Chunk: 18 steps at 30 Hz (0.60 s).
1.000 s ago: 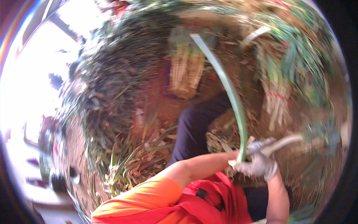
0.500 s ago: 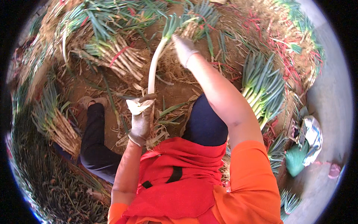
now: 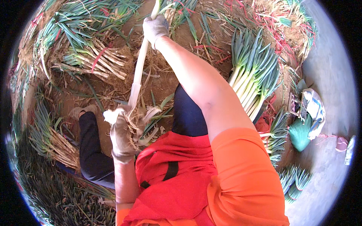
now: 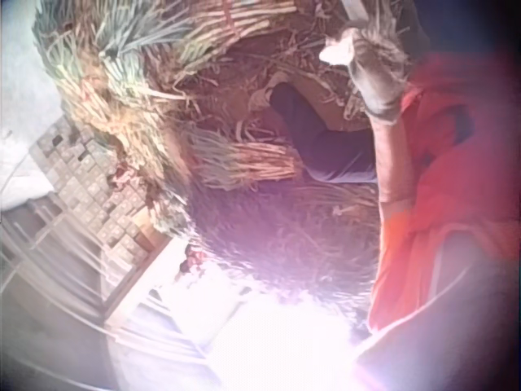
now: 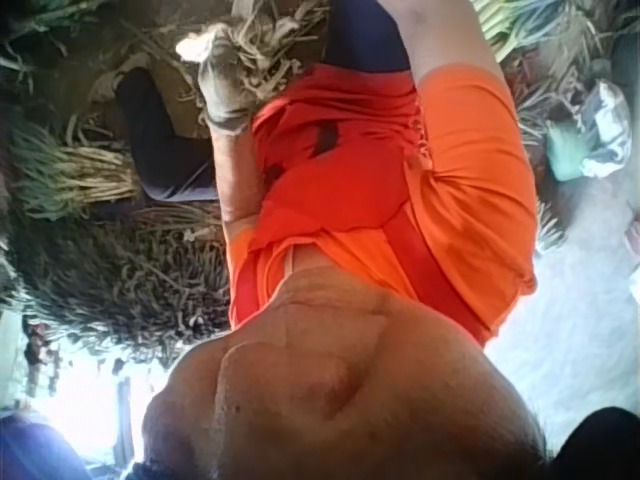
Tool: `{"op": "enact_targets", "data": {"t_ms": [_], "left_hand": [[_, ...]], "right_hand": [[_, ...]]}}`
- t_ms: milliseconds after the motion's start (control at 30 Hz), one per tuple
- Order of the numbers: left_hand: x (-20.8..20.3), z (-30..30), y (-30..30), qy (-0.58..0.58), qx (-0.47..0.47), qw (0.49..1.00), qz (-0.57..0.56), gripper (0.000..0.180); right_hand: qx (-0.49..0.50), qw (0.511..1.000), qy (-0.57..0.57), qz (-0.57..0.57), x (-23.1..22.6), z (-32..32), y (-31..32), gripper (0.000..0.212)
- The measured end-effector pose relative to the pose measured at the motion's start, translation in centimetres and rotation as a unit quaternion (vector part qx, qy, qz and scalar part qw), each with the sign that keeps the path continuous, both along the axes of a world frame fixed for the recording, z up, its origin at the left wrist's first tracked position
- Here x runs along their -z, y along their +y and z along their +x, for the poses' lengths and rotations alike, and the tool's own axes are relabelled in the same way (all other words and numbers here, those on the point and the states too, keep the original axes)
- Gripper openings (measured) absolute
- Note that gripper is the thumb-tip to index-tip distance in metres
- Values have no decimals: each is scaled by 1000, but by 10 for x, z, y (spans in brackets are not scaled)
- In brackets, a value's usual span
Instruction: The person picks up individual leeks from a pile, peels off the outer layers of the white stalks by hand to reveal the clean surface, and then places the cleaned leeks onto another pile.
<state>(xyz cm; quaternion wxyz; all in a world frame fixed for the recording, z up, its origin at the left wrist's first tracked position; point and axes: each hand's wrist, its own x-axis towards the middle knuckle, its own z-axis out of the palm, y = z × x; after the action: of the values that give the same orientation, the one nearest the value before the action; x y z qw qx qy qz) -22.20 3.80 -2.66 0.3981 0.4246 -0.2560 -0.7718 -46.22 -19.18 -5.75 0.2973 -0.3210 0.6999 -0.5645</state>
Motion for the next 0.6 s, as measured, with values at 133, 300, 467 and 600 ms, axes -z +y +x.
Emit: {"op": "enact_targets", "data": {"t_ms": [133,300,467,600], "left_hand": [[-8,19,35,-21,28,996,-79,27],[-22,54,88,-123,31,987,-103,30],[2,79,94,-44,21,995,-87,39],[107,117,62,-356,222,907,-37,39]], "right_hand": [[42,994,85,59,4,-22,1,31],[116,986,92,75,12,-42,-1,28],[220,954,188,78,13,-71,9,29],[158,972,174,13,3,-51,5,28]]}}
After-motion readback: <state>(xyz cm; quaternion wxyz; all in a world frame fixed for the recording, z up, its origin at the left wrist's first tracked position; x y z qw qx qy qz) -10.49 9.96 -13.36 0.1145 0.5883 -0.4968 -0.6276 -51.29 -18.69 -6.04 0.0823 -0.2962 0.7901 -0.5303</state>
